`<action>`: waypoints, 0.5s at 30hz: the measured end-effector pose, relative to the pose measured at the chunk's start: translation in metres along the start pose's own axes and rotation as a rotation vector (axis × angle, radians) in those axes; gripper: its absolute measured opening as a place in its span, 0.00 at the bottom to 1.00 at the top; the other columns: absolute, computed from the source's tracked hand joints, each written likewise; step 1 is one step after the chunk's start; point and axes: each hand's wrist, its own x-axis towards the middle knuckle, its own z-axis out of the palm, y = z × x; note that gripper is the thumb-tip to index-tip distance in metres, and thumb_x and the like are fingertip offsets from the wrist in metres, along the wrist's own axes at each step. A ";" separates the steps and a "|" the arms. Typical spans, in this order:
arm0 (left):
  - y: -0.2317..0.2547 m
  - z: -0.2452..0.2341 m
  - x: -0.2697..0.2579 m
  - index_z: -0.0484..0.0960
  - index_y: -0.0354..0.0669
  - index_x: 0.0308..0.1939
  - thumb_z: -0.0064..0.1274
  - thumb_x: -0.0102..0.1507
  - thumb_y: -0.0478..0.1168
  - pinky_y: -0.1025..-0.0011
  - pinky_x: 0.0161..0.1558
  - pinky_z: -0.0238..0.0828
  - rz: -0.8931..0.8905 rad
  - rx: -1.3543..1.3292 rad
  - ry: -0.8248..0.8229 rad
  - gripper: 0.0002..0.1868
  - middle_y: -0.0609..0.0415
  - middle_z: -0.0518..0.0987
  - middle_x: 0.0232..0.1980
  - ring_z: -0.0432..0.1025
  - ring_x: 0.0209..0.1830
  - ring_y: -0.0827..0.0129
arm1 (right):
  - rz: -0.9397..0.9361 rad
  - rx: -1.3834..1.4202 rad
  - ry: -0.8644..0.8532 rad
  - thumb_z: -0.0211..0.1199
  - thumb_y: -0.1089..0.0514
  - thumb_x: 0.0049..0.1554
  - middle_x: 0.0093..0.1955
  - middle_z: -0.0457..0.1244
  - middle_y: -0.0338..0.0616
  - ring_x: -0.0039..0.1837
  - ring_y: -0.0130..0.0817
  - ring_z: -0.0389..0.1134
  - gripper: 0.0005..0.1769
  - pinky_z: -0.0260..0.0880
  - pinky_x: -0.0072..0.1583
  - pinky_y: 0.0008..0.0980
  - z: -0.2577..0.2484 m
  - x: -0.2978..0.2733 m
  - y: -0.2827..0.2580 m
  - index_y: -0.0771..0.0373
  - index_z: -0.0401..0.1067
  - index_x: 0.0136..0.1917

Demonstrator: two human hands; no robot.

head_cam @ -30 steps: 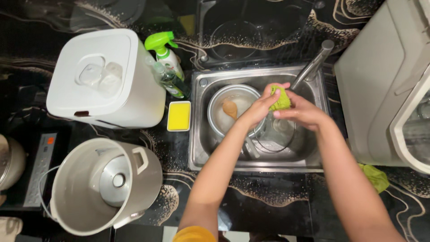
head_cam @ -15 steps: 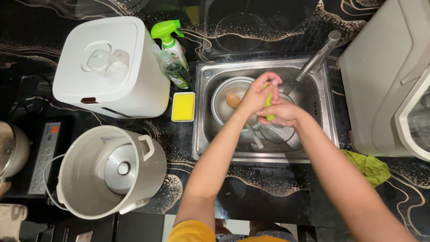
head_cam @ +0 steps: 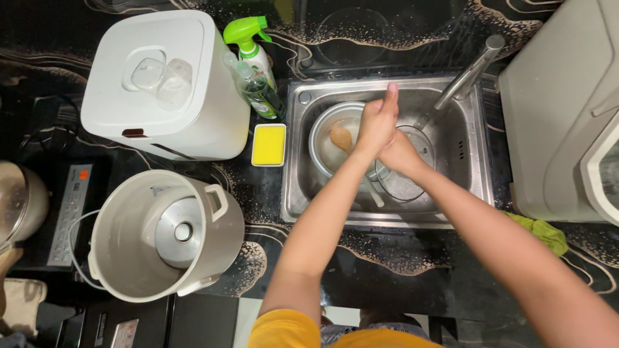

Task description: The person wipes the inner pot and interior of a rice cooker with a green cloth, rinses the cloth under the kitchen tap, and continues wiping the pot, cooker body, and lid on the counter.

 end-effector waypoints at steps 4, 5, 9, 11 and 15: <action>0.003 0.007 0.014 0.71 0.38 0.18 0.39 0.70 0.65 0.63 0.23 0.59 0.304 0.253 0.189 0.37 0.52 0.68 0.16 0.60 0.17 0.67 | -0.006 -0.034 0.137 0.63 0.54 0.55 0.39 0.70 0.58 0.45 0.45 0.75 0.14 0.71 0.46 0.43 0.001 0.005 -0.017 0.69 0.75 0.44; 0.007 0.007 0.016 0.73 0.36 0.19 0.37 0.70 0.64 0.61 0.26 0.62 0.376 0.312 0.225 0.38 0.49 0.70 0.17 0.62 0.19 0.64 | 0.007 -0.026 0.155 0.63 0.54 0.56 0.39 0.70 0.58 0.45 0.45 0.75 0.14 0.70 0.46 0.43 -0.001 0.008 -0.025 0.69 0.75 0.44; 0.029 0.011 0.024 0.73 0.31 0.22 0.34 0.72 0.62 0.56 0.29 0.62 0.472 0.408 0.255 0.39 0.40 0.69 0.18 0.60 0.20 0.55 | -0.019 -0.114 0.206 0.65 0.53 0.57 0.40 0.70 0.58 0.47 0.45 0.74 0.14 0.70 0.45 0.43 -0.013 0.024 -0.054 0.69 0.76 0.44; 0.037 0.014 0.028 0.71 0.29 0.23 0.33 0.73 0.62 0.56 0.28 0.61 0.566 0.378 0.243 0.39 0.37 0.67 0.19 0.58 0.21 0.53 | -0.079 -0.054 0.211 0.66 0.53 0.57 0.41 0.70 0.57 0.48 0.43 0.74 0.15 0.71 0.46 0.41 -0.023 0.033 -0.057 0.69 0.74 0.46; 0.021 0.012 0.033 0.74 0.29 0.24 0.34 0.74 0.62 0.53 0.29 0.62 0.533 0.418 0.246 0.39 0.34 0.68 0.20 0.61 0.21 0.49 | -0.092 -0.136 0.229 0.67 0.51 0.56 0.42 0.70 0.56 0.49 0.41 0.75 0.16 0.71 0.47 0.40 -0.018 0.039 -0.028 0.68 0.76 0.48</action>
